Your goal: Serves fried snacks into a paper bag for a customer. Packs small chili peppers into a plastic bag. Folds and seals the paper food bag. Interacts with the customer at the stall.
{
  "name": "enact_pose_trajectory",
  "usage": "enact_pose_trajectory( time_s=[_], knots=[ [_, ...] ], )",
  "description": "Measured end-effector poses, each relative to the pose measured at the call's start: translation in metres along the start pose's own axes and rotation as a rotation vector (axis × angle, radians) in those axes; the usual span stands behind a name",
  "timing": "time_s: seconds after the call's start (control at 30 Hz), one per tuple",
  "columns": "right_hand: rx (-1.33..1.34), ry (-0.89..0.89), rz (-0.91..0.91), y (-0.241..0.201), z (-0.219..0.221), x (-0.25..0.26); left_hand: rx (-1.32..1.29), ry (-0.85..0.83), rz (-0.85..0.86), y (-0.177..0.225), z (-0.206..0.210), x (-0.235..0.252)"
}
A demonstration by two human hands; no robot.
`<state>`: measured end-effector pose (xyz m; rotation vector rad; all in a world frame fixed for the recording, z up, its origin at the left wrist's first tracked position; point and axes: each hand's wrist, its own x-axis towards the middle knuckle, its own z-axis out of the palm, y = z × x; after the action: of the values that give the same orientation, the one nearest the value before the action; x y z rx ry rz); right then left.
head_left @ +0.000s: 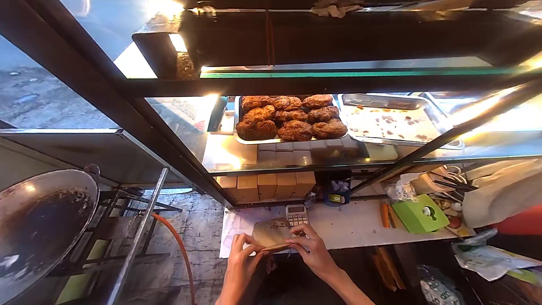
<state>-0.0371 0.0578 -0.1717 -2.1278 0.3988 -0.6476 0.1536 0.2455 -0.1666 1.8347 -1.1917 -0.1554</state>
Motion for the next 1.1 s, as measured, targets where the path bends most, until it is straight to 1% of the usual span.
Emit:
enact_pose_trajectory(
  time_s=[0.07, 0.17, 0.27, 0.33, 0.4, 0.47, 0.5, 0.53, 0.63, 0.7, 0.73, 0.77, 0.8, 0.83, 0.9, 0.97, 1.03, 1.1],
  knots=[
    [0.05, 0.015, 0.045, 0.005, 0.0, -0.001, -0.11, -0.09, -0.001, -0.011, -0.002, 0.009],
    [0.149, 0.022, 0.172, 0.009, -0.001, 0.0, -0.164, -0.142, -0.095, -0.023, 0.005, 0.019],
    [0.388, 0.013, 0.385, 0.011, -0.003, 0.001, -0.292, -0.203, -0.31, -0.019, 0.012, 0.034],
    [0.58, 0.034, 0.524, 0.012, -0.001, 0.0, -0.406, -0.207, -0.467, -0.013, 0.019, 0.045],
    [0.727, 0.063, 0.649, 0.011, 0.001, -0.001, -0.432, -0.21, -0.611, -0.008, 0.026, 0.057],
    [0.765, 0.08, 0.756, 0.008, 0.001, 0.001, -0.404, -0.187, -0.692, -0.004, 0.032, 0.067],
    [0.701, 0.077, 0.762, 0.006, 0.001, 0.003, -0.398, -0.166, -0.716, -0.003, 0.035, 0.07],
    [0.571, 0.066, 0.722, 0.002, 0.001, 0.005, -0.392, -0.143, -0.737, -0.002, 0.039, 0.073],
    [-0.013, 0.036, 0.506, -0.01, 0.005, 0.008, -0.349, -0.091, -0.799, -0.003, 0.046, 0.077],
    [-0.213, 0.028, 0.424, -0.012, 0.012, 0.007, -0.294, -0.089, -0.815, -0.003, 0.047, 0.079],
    [-0.273, 0.054, 0.368, -0.008, 0.017, 0.005, -0.227, -0.104, -0.791, -0.002, 0.046, 0.079],
    [-0.309, 0.092, 0.307, -0.002, 0.021, 0.003, -0.131, -0.126, -0.73, 0.001, 0.045, 0.079],
    [-0.314, 0.112, 0.259, 0.003, 0.023, 0.004, -0.033, -0.142, -0.623, 0.004, 0.043, 0.078],
    [-0.296, 0.109, 0.225, 0.007, 0.023, 0.005, 0.04, -0.155, -0.47, 0.006, 0.04, 0.075],
    [-0.206, 0.057, 0.177, 0.014, 0.019, 0.011, 0.101, -0.262, -0.168, 0.002, 0.032, 0.069],
    [-0.143, -0.001, 0.106, 0.023, 0.016, 0.014, 0.17, -0.35, 0.013, -0.004, 0.028, 0.065],
    [-0.12, -0.045, 0.027, 0.032, 0.014, 0.017, 0.196, -0.358, 0.08, -0.009, 0.026, 0.065],
    [-0.108, -0.074, -0.022, 0.038, 0.013, 0.019, 0.196, -0.372, 0.063, -0.011, 0.024, 0.065]
  ],
)
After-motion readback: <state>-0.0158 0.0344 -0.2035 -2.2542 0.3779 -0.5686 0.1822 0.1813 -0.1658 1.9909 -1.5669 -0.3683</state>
